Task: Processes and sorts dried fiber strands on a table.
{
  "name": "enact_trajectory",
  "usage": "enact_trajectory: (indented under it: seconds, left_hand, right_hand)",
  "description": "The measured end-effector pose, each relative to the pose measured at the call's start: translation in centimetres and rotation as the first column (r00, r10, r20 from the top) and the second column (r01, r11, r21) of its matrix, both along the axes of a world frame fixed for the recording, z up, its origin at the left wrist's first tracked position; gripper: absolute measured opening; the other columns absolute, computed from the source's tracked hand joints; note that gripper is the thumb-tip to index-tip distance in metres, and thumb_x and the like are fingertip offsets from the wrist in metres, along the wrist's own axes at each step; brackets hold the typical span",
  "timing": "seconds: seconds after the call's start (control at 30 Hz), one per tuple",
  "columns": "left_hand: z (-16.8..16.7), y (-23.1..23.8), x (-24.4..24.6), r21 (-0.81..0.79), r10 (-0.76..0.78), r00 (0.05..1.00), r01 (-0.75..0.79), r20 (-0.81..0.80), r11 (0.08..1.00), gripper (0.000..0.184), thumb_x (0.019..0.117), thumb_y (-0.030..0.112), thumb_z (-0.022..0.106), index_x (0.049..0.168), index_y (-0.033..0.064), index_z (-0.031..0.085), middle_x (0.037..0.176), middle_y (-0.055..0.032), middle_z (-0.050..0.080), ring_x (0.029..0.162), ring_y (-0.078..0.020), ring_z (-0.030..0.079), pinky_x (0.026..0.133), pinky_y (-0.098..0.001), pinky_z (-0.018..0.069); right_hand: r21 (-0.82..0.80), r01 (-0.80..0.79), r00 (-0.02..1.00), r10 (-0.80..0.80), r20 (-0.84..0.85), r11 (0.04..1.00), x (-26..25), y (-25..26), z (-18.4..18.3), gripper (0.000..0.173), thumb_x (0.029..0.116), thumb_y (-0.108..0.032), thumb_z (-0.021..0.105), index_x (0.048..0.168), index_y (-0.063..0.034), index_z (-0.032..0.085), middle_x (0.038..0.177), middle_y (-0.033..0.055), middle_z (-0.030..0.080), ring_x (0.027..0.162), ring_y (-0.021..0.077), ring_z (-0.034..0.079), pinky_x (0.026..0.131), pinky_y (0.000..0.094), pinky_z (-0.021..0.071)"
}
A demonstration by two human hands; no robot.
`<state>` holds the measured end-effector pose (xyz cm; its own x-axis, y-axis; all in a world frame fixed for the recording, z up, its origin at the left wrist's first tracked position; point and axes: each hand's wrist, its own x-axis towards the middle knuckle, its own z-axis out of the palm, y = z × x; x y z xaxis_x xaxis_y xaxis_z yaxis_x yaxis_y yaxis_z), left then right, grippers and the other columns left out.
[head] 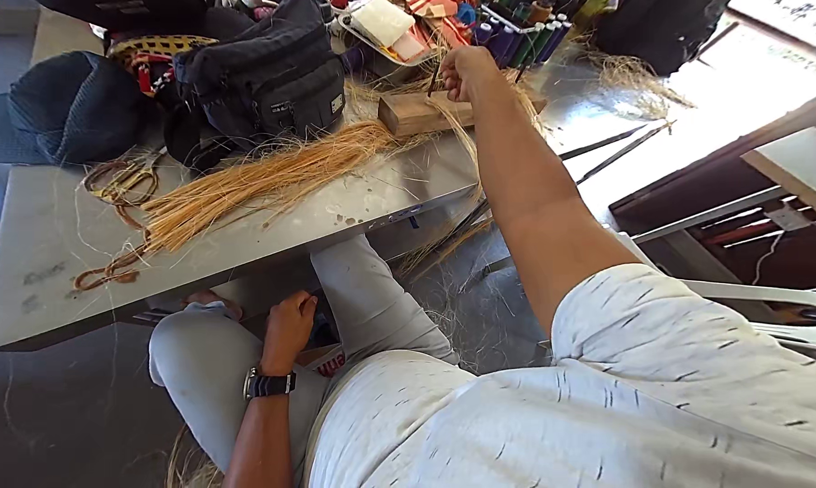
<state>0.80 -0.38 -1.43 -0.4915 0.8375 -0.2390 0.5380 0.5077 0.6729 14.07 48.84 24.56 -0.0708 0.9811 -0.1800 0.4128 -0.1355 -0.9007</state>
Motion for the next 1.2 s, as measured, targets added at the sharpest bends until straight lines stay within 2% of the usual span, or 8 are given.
enact_trajectory:
  seconds: [0.3, 0.53, 0.63, 0.8, 0.9, 1.0, 1.2]
  left_hand:
    - [-0.1, 0.0, 0.1, 0.001, 0.007, 1.000, -0.007, 0.013, 1.000, 0.033, 0.1065, 0.032, 0.050, 0.102, 0.0071, 0.072, 0.084, -0.0103, 0.069, 0.079, -0.0247, 0.067, 0.076, -0.0503, 0.0546]
    - [-0.2, 0.0, 0.0, -0.010, -0.008, 1.000, 0.008, 0.010, 1.000, 0.034, 0.1069, 0.032, 0.049, 0.104, 0.0074, 0.072, 0.087, -0.0102, 0.070, 0.081, -0.0249, 0.068, 0.078, -0.0506, 0.0551]
    - [-0.1, 0.0, 0.0, -0.010, 0.000, 1.000, 0.000, 0.007, 1.000, 0.033, 0.1067, 0.032, 0.050, 0.103, 0.0081, 0.072, 0.086, -0.0099, 0.069, 0.080, -0.0247, 0.068, 0.077, -0.0501, 0.0549]
    - [-0.1, 0.0, 0.1, -0.017, -0.016, 1.000, 0.016, 0.003, 1.000, 0.033, 0.1067, 0.032, 0.050, 0.103, 0.0071, 0.072, 0.086, -0.0107, 0.069, 0.081, -0.0257, 0.067, 0.078, -0.0518, 0.0541]
    - [-0.1, 0.1, 0.0, -0.031, -0.021, 1.000, 0.021, 0.007, 0.999, 0.034, 0.1068, 0.033, 0.050, 0.104, 0.0072, 0.072, 0.087, -0.0113, 0.069, 0.083, -0.0262, 0.068, 0.079, -0.0523, 0.0544]
    - [-0.2, 0.1, -0.1, -0.040, -0.026, 0.999, 0.027, 0.019, 0.999, 0.034, 0.1071, 0.033, 0.050, 0.106, 0.0070, 0.072, 0.089, -0.0118, 0.070, 0.084, -0.0269, 0.069, 0.081, -0.0524, 0.0549]
    - [-0.2, 0.1, 0.0, -0.049, -0.033, 0.999, 0.034, 0.008, 0.998, 0.034, 0.1071, 0.034, 0.050, 0.106, 0.0079, 0.072, 0.089, -0.0114, 0.070, 0.084, -0.0265, 0.068, 0.081, -0.0526, 0.0544]
  right_hand:
    - [0.020, 0.037, 0.999, -0.037, 0.030, 0.999, -0.3, -0.1, 0.0, 0.007, 0.0937, -0.025, 0.061, 0.093, -0.0181, 0.061, 0.068, -0.0037, 0.052, 0.048, 0.0071, 0.044, 0.046, 0.0236, 0.0389]
    - [0.064, 0.018, 0.981, -0.029, 0.189, 0.998, -0.6, 0.3, -0.8, 0.005, 0.0915, -0.022, 0.063, 0.093, -0.0179, 0.060, 0.066, -0.0037, 0.048, 0.048, 0.0088, 0.041, 0.045, 0.0261, 0.0368]
    - [0.076, 0.002, 0.960, -0.024, 0.280, 0.997, -0.6, -0.4, -1.3, 0.008, 0.0900, -0.022, 0.065, 0.095, -0.0157, 0.063, 0.069, -0.0033, 0.052, 0.051, 0.0091, 0.044, 0.048, 0.0278, 0.0384]
    - [0.117, -0.058, 0.925, 0.009, 0.381, 0.991, -0.3, -0.4, -2.7, 0.023, 0.0905, -0.022, 0.067, 0.109, -0.0080, 0.066, 0.083, 0.0021, 0.061, 0.062, 0.0122, 0.053, 0.058, 0.0327, 0.0471]
    - [0.129, -0.068, 0.899, 0.005, 0.437, 0.989, -0.1, -0.2, -3.3, 0.024, 0.0903, -0.026, 0.067, 0.105, -0.0069, 0.068, 0.086, 0.0041, 0.063, 0.067, 0.0151, 0.056, 0.062, 0.0373, 0.0488]
    - [0.129, -0.063, 0.898, 0.000, 0.440, 0.990, 0.0, -0.1, -3.6, 0.027, 0.0908, -0.027, 0.068, 0.109, -0.0062, 0.068, 0.090, 0.0057, 0.065, 0.070, 0.0166, 0.059, 0.065, 0.0389, 0.0503]
    - [0.121, -0.072, 0.907, 0.014, 0.421, 0.990, 0.3, -0.6, -3.4, 0.021, 0.0906, -0.025, 0.067, 0.104, -0.0079, 0.068, 0.083, 0.0036, 0.063, 0.065, 0.0145, 0.056, 0.062, 0.0366, 0.0488]
